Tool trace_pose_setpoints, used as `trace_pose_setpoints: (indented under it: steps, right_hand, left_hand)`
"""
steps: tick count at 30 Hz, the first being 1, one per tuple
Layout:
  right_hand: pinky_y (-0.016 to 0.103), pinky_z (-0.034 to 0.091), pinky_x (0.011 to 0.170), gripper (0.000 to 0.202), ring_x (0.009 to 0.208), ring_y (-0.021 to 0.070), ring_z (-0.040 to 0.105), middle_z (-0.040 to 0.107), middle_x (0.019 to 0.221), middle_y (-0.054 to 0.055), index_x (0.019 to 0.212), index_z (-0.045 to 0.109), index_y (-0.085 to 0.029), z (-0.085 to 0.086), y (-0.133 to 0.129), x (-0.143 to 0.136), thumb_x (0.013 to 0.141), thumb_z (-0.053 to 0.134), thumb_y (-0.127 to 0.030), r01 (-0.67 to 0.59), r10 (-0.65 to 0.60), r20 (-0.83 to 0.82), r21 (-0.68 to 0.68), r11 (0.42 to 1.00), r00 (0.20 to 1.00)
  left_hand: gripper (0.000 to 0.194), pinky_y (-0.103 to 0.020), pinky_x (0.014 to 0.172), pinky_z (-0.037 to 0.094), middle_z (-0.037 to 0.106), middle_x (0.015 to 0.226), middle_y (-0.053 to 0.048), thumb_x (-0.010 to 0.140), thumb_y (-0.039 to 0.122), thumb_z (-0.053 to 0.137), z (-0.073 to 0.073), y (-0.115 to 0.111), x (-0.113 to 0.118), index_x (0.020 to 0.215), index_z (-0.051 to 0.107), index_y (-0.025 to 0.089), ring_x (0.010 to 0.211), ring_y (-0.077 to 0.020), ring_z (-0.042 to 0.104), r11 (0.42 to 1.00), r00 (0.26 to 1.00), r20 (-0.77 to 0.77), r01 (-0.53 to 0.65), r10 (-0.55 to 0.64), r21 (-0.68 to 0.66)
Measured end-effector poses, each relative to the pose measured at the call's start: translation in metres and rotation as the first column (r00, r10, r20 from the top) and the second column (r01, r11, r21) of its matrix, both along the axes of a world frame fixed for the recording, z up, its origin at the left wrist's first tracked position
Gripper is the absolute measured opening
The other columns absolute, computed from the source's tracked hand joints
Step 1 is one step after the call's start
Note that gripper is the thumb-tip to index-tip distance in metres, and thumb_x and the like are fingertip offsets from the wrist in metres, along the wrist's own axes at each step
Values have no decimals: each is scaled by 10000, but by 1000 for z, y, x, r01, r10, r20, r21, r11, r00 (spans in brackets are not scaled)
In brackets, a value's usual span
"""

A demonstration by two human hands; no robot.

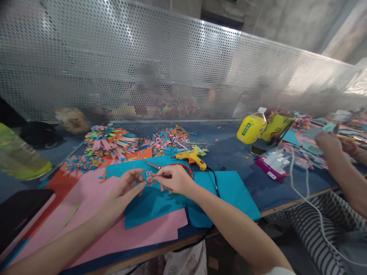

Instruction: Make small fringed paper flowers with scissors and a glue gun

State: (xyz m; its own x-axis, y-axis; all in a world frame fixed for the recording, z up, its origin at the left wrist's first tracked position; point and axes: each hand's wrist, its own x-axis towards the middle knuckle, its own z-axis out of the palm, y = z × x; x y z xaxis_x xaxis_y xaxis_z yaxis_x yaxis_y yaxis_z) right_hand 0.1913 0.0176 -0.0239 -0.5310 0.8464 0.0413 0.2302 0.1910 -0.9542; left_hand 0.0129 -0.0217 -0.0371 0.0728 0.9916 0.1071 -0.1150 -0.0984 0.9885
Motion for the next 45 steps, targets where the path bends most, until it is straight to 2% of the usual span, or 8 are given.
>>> trace_pose_setpoints:
  steps: [6, 11, 17, 22, 31, 38, 42, 45]
  right_hand:
    - [138, 333, 320, 277, 321, 39, 420, 515, 475, -32, 726, 598, -124, 2, -5, 0, 784, 533, -387, -29, 24, 81, 66, 997, 996]
    - [139, 351, 337, 230, 347, 52, 443, 473, 450, -45, 713, 580, -126, 5, -8, 1, 779, 530, -341, -40, 32, 114, 72, 997, 993]
    - [138, 367, 357, 174, 388, 60, 475, 503, 492, -36, 728, 579, -132, 6, -9, 2, 772, 515, -288, -83, 71, 140, 78, 993, 988]
    - [140, 382, 373, 168, 403, 65, 490, 517, 504, -34, 744, 579, -132, 4, -9, 2, 766, 514, -285, -102, 85, 177, 94, 990, 981]
    - [139, 375, 378, 152, 402, 59, 482, 513, 498, -37, 730, 593, -130, 4, -9, 2, 769, 501, -244, -106, 92, 145, 89, 990, 985]
    - [136, 355, 348, 208, 363, 52, 455, 475, 464, -50, 717, 577, -136, 6, -9, 2, 787, 520, -323, -46, 36, 122, 82, 996, 992]
    - [136, 356, 343, 238, 347, 45, 436, 485, 469, -47, 743, 586, -135, 6, -10, 2, 793, 522, -359, -43, 32, 117, 93, 995, 993]
    - [137, 358, 341, 236, 346, 46, 438, 492, 468, -46, 753, 595, -133, 6, -10, 2, 789, 531, -358, -41, 31, 106, 93, 995, 994]
  left_hand:
    - [388, -223, 578, 437, 567, 854, -10, 694, 260, 649, -3, 3, 0, 1054, 506, 221, 761, -142, 554, 999, 999, 28, 42, -42, 1]
    - [446, -231, 603, 445, 610, 893, -19, 674, 244, 664, -5, 4, -3, 1091, 503, 227, 777, -146, 570, 1000, 999, 22, 25, -25, -10]
    - [364, -238, 602, 443, 620, 807, -2, 706, 268, 637, -1, 1, -1, 1054, 541, 227, 720, -136, 568, 1000, 1000, 12, 12, -12, -11]
    - [375, -248, 600, 448, 619, 765, 7, 677, 279, 663, 0, 3, -1, 1030, 550, 221, 677, -133, 569, 999, 1000, -6, -10, 10, -34]
    - [377, -213, 562, 425, 621, 736, 18, 658, 280, 683, 0, 2, -2, 1006, 553, 215, 651, -114, 564, 998, 999, 26, -23, 25, -50]
    - [416, -232, 589, 455, 614, 900, -27, 687, 265, 659, 0, 1, 0, 1072, 510, 217, 773, -147, 576, 999, 1000, 26, 10, -9, -36]
    - [384, -222, 576, 455, 600, 803, -13, 675, 249, 672, 2, 0, 3, 1030, 535, 192, 739, -139, 574, 996, 997, -30, 76, -78, -46]
    - [364, -214, 550, 450, 587, 748, 10, 671, 264, 676, 4, 0, 3, 999, 537, 187, 666, -119, 573, 997, 997, -40, 66, -68, -47]
